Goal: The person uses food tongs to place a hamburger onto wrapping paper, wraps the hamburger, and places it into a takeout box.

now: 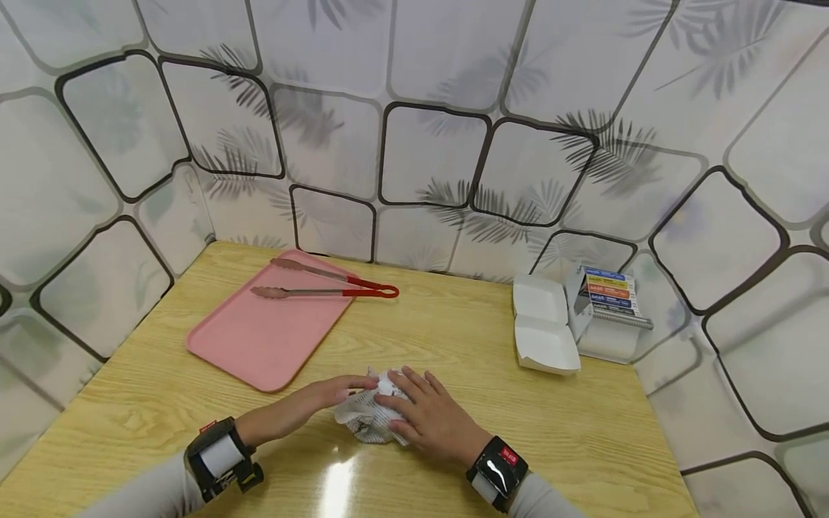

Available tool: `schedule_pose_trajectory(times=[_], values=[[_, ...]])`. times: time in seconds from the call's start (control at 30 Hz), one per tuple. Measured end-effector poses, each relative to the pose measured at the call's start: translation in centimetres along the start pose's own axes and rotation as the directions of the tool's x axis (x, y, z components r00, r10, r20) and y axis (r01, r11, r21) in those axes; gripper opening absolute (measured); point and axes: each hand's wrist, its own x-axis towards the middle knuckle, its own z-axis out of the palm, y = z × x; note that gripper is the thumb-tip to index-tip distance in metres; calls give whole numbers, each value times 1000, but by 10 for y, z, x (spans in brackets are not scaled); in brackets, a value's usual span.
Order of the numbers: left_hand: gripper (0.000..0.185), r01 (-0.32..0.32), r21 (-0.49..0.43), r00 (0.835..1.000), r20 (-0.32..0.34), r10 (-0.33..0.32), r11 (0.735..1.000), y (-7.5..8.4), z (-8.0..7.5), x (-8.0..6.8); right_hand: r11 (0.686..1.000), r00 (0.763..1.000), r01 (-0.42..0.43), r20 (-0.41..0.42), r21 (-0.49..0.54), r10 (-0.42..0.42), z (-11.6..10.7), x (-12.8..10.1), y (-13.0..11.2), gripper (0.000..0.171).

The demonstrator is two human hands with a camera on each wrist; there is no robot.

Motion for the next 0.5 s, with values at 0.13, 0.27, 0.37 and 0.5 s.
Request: schedule_pose_trajectory(times=[0.13, 0.27, 0.37, 0.5], values=[[62, -6, 29, 998, 61, 4, 1000, -4, 8, -4, 1000, 1000, -17, 6, 6, 17, -1, -1, -1, 50], [82, -40, 196, 999, 42, 33, 980, -6, 20, 1, 999, 999, -34, 14, 18, 33, -2, -1, -2, 48], [100, -80, 342, 997, 28, 74, 936, -5, 31, 9, 999, 999, -44, 18, 11, 43, -1, -2, -2, 46], [102, -117, 412, 993, 18, 121, 903, -5, 38, 19, 999, 999, -45, 8, 9, 44, 1, -1, -2, 43]])
